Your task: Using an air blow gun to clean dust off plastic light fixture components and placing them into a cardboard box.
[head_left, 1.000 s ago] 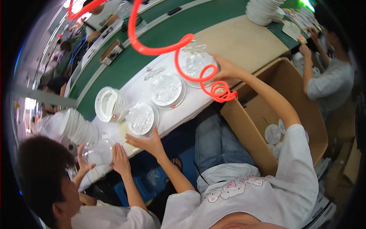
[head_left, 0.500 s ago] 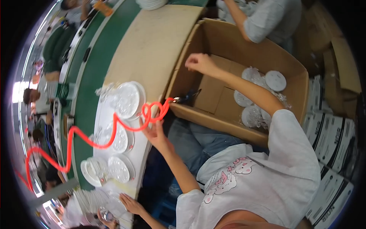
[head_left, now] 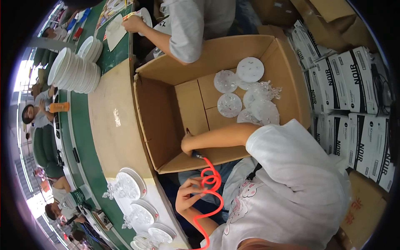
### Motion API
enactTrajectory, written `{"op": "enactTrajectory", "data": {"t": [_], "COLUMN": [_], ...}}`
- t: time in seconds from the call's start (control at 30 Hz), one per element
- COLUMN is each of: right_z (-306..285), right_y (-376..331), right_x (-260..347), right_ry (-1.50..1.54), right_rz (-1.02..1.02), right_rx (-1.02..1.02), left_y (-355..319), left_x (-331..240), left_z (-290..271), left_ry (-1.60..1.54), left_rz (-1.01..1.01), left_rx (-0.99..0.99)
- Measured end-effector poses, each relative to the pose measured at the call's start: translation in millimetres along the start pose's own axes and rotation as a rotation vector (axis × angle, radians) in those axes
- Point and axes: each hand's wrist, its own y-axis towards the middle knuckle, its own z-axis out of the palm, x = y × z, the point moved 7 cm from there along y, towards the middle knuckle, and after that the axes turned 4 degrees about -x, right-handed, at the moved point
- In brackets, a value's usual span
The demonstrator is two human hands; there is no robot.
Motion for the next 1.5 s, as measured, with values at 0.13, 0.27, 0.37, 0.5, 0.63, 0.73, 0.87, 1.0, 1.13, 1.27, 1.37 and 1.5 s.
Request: {"op": "enactTrajectory", "data": {"t": [0.13,0.27,0.37,0.5,0.63,0.73,0.87,1.0,1.13,1.27,1.37,1.5], "right_z": [14.2,28.0,20.9,25.6,33.8,40.8,37.5,52.3,48.6,56.2,53.5,41.1], "right_y": [-44.2,-122.3,-216.2,-265.5,-264.9,-275.1,-270.3,-247.9,-259.6,-242.4,-245.9,-269.9], "right_x": [-15.3,-43.5,-74.5,-60.1,-54.9,-49.1,-34.4,-26.4,-28.4,4.8,-25.8,-41.7], "right_ry": [0.446,0.917,0.912,0.831,0.692,0.660,0.654,0.621,0.680,-0.351,0.586,0.758], "right_rz": [-0.190,-0.192,-0.126,-0.188,-0.288,-0.338,-0.353,-0.349,-0.369,0.097,-0.391,-0.397], "right_rx": [-0.142,-0.324,-0.378,-0.355,-0.415,-0.402,-0.526,-0.790,-0.956,-1.353,-0.684,-0.648], "left_y": [24.4,101.7,199.5,313.1,369.2,382.3,401.3,411.9,406.6,413.4,408.6,401.0], "left_x": [-19.3,-61.7,-52.4,12.8,88.8,138.3,181.8,194.9,201.0,201.5,189.6,146.6], "left_z": [2.9,-12.0,-5.3,41.3,97.2,125.9,136.2,159.1,158.6,157.9,146.8,140.0], "left_ry": [0.112,0.403,0.448,0.887,1.069,0.936,0.728,0.705,0.813,0.794,0.797,0.841], "left_rz": [-0.014,0.015,-0.053,0.080,0.209,0.103,-0.067,-0.279,-0.354,-0.366,-0.282,-0.038], "left_rx": [0.320,0.215,0.054,0.098,-0.035,-0.067,-0.148,-0.294,-0.336,-0.299,-0.336,-0.289]}}
